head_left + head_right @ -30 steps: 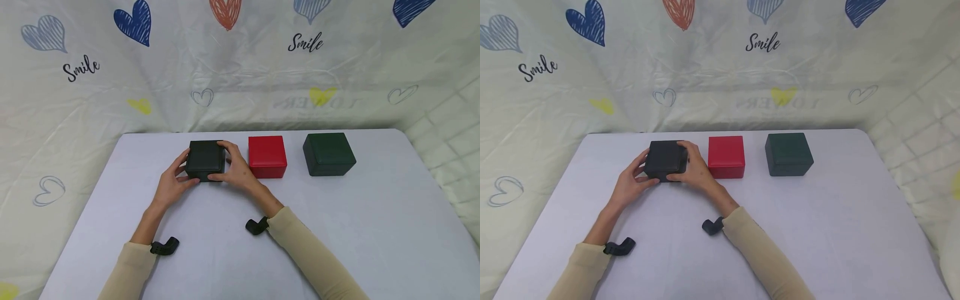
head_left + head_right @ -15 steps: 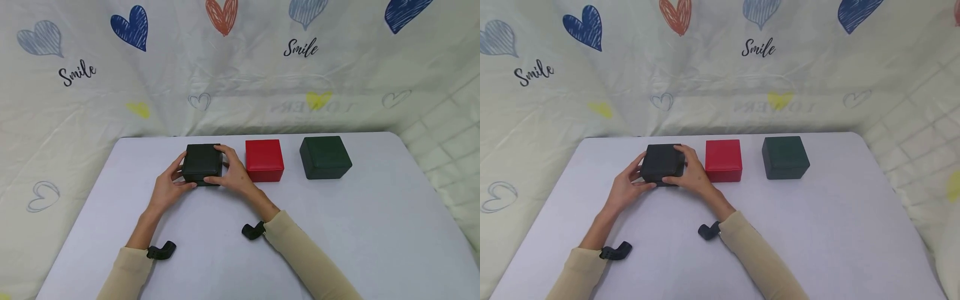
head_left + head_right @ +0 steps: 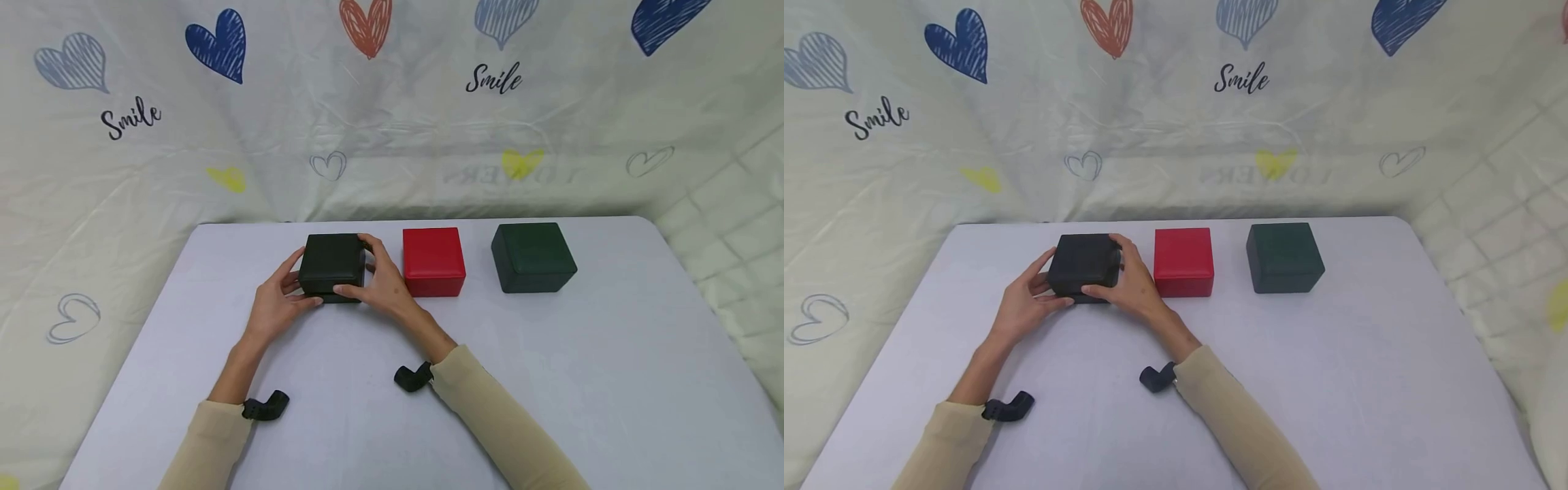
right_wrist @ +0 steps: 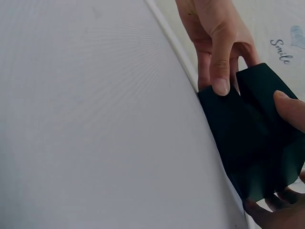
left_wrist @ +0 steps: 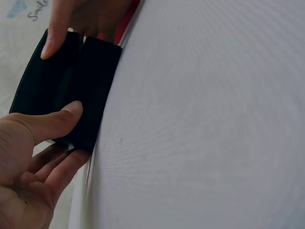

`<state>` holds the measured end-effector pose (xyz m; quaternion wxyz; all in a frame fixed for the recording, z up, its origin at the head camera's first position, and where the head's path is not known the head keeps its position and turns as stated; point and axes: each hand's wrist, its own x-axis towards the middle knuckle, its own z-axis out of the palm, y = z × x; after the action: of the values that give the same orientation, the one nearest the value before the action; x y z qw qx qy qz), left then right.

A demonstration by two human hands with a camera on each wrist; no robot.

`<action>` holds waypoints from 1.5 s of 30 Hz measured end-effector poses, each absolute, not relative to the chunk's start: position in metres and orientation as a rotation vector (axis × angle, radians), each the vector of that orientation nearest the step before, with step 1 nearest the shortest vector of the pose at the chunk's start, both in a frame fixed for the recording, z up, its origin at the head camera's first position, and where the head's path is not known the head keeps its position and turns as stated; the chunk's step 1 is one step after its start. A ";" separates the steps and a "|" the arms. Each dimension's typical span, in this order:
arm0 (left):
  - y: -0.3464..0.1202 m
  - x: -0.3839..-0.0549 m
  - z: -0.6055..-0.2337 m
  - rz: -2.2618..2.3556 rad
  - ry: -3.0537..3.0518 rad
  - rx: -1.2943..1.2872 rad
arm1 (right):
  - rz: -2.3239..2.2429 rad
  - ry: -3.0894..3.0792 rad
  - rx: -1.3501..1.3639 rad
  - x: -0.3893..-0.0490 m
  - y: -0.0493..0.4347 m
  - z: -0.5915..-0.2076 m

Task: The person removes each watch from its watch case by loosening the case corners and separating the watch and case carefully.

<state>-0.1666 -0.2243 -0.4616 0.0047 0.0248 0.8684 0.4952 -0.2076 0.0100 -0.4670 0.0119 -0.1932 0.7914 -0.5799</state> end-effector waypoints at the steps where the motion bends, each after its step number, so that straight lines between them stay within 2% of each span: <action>1: -0.225 -0.167 -0.462 1.557 2.716 0.074 | -1.820 2.459 -0.595 -0.208 0.010 -0.468; 45: -0.228 -0.171 -0.461 1.561 2.708 0.065 | -1.911 2.457 -0.504 -0.217 0.002 -0.465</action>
<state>-0.1709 -0.2281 -0.4614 0.0076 0.0207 0.8661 0.4993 -0.2171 0.0018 -0.4647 -0.0058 -0.1598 0.7793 -0.6059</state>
